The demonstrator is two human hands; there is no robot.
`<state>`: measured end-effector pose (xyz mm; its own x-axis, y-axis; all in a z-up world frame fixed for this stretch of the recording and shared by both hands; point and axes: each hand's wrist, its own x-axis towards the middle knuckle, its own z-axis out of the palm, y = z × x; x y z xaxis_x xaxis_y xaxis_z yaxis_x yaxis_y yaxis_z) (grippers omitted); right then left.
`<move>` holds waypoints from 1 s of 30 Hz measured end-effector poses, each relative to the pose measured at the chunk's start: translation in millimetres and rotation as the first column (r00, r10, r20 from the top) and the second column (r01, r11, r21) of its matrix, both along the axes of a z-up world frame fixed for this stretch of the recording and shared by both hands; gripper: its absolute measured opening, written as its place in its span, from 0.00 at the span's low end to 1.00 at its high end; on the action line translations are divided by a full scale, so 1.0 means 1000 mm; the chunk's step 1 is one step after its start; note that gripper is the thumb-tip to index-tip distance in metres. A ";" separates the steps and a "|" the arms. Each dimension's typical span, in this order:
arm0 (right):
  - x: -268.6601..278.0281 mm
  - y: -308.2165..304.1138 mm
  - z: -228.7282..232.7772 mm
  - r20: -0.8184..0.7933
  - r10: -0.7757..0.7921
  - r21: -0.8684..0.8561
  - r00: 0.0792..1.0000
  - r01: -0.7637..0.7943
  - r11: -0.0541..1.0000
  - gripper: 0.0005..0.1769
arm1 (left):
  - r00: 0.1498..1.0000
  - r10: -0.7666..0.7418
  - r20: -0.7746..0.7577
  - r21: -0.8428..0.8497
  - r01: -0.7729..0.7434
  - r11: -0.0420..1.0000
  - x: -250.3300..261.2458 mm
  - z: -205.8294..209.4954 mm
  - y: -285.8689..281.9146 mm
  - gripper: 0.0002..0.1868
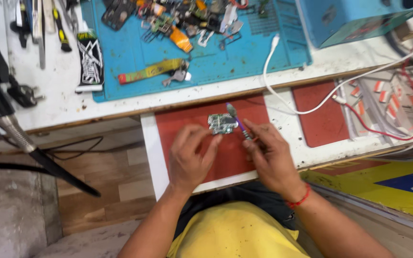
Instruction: The person uses a small brush to clean a small circuit board placed on a red mat. They repeatedly scrub different areas of the board's surface and edges, occasionally lifting and repositioning the board to access different sides.
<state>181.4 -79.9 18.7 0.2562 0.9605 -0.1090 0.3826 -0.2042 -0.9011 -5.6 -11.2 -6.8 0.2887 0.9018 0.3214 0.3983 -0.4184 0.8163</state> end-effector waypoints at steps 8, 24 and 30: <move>-0.027 -0.003 0.017 0.201 0.146 0.086 0.969 -0.165 0.982 0.26 | 0.883 0.112 0.456 -0.542 0.175 0.822 0.020 -0.031 -0.043 0.17; 0.049 0.024 0.017 -0.008 0.654 0.181 0.756 -0.642 0.745 0.12 | 0.888 -0.341 0.307 -0.749 0.447 0.489 -0.049 -0.117 -0.028 0.23; 0.054 0.051 0.000 -0.161 0.615 0.166 0.772 -0.593 0.788 0.16 | 0.924 -0.375 -0.079 -0.313 0.334 0.889 -0.042 -0.004 -0.023 0.22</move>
<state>235.0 -29.3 18.7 -0.3968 0.9178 0.0126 0.2103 0.1043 -0.9721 -48.1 -34.4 -10.9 0.6285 0.7778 -0.0014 0.3815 -0.3067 0.8720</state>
